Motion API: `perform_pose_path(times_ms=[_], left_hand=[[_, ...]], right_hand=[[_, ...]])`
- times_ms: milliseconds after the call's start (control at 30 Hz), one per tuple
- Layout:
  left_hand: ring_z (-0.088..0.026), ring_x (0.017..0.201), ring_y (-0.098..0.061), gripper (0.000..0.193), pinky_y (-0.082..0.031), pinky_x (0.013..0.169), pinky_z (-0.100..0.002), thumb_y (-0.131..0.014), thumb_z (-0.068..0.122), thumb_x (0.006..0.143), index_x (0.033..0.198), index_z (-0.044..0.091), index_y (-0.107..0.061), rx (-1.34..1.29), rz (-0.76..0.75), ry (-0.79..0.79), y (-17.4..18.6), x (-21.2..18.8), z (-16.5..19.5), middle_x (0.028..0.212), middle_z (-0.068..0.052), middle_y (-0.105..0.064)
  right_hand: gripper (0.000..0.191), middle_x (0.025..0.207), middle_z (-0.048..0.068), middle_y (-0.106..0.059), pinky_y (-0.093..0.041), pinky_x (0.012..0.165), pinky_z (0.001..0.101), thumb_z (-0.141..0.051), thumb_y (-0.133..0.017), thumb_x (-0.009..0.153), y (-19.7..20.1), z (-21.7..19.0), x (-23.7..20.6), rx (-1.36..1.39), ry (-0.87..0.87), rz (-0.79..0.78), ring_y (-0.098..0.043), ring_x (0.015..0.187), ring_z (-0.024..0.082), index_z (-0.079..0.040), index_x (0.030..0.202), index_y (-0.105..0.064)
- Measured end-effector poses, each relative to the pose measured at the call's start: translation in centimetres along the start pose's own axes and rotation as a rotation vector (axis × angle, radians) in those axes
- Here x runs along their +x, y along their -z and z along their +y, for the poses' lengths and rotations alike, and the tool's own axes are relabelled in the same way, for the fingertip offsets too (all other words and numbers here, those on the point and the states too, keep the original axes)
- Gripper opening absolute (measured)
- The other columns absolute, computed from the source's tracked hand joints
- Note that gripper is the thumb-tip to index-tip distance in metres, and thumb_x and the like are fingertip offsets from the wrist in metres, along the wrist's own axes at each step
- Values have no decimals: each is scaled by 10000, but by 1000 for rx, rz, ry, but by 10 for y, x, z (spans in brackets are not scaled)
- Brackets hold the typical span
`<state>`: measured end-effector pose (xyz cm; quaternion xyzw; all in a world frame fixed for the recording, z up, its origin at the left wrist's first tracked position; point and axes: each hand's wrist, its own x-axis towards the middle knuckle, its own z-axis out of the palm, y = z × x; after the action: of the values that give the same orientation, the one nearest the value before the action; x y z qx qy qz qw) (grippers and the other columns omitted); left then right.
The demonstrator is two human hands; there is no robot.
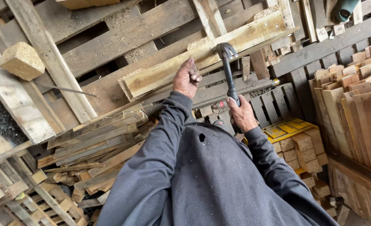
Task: The person assembles a wooden pallet by arranging small wooden blocks and planks, then securing them with nails using a hammer. The person repeatedly picks up blocks, places them on the pallet frame, and hammers nails to fasten the components together.
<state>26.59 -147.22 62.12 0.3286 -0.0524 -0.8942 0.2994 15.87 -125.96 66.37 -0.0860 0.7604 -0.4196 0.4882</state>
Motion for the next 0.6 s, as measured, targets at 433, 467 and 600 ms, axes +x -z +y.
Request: perform_pose_path(times_ms=[433,467,600], left_hand=[[-76,721,-699,101,-563,640,-251,-786,142,907,980,85,-745,876,-124,-275,19,43,32,942,-72,-810],[-96,789,-769,85,-657,732,-266,-795,142,922,969,72,-780,1006,-134,-366,20,47,29,955,-70,-820],[-114,747,-737,133,-617,651,-266,-837,213,862,962,131,-805,1333,-59,-628,19,52,14,901,-22,-807]], right_hand=[[285,617,-3,-513,-385,394,271,-369,-617,984,-14,14,0,-11,-89,14,-459,436,100,-90,985,-558],[289,620,-4,-519,-390,400,265,-370,-612,988,-14,9,-4,-1,-68,8,-464,439,97,-87,980,-558],[292,646,-17,-540,-424,428,242,-366,-610,1003,-10,-8,-23,36,85,21,-502,479,72,-78,986,-564]])
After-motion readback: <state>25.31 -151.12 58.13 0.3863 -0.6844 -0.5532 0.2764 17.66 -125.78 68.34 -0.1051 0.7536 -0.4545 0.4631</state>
